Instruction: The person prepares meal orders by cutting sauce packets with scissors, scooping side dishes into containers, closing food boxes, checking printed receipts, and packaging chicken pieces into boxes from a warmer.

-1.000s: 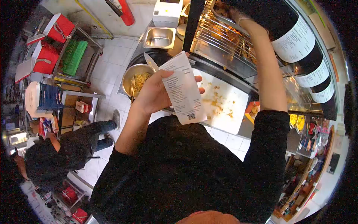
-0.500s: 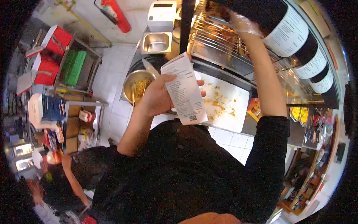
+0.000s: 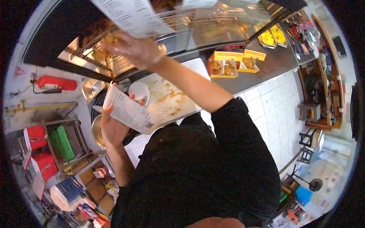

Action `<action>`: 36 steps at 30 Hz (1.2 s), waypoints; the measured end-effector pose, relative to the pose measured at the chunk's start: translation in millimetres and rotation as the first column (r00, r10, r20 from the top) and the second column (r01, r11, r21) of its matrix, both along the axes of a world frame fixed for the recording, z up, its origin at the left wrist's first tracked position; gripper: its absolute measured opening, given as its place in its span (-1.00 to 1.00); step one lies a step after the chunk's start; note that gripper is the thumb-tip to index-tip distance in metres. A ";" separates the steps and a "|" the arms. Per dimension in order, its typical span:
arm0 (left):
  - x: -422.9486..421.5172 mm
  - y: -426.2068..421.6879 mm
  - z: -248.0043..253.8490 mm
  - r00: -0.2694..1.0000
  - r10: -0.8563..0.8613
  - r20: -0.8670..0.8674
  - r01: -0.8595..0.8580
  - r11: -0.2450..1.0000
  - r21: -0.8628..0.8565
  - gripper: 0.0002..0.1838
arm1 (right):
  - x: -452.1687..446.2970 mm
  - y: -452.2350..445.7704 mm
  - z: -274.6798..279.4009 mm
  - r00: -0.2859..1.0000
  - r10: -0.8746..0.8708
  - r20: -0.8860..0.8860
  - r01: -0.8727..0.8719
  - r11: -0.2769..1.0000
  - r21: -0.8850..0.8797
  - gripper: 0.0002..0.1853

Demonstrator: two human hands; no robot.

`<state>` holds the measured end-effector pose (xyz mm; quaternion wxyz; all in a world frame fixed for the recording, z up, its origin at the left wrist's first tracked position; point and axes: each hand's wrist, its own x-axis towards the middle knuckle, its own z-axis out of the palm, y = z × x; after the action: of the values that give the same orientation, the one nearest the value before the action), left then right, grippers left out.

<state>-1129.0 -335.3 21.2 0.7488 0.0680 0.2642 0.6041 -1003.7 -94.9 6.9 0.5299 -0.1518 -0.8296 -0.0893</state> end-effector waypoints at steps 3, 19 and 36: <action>26.5 8.5 -8.1 0.983 0.015 -0.185 -0.030 0.996 -0.082 -0.21 | 84.7 -36.9 -38.1 0.997 0.008 -0.072 -0.029 0.954 -0.300 -0.56; 172.4 79.7 -77.4 0.982 -0.144 -0.121 0.103 0.950 -0.295 -0.31 | 552.0 65.0 -266.2 0.915 -0.316 0.251 0.108 -0.407 -0.907 -0.53; 236.9 73.8 -79.2 0.970 -0.144 -0.197 0.084 0.955 -0.285 -0.35 | 582.0 112.0 -276.0 0.777 0.016 0.630 0.606 -0.290 -0.741 -0.62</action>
<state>-892.1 -261.4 -58.0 0.7516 0.0442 0.4207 0.5062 -421.7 17.1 -269.1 -0.0122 -0.6876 -0.6003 0.4084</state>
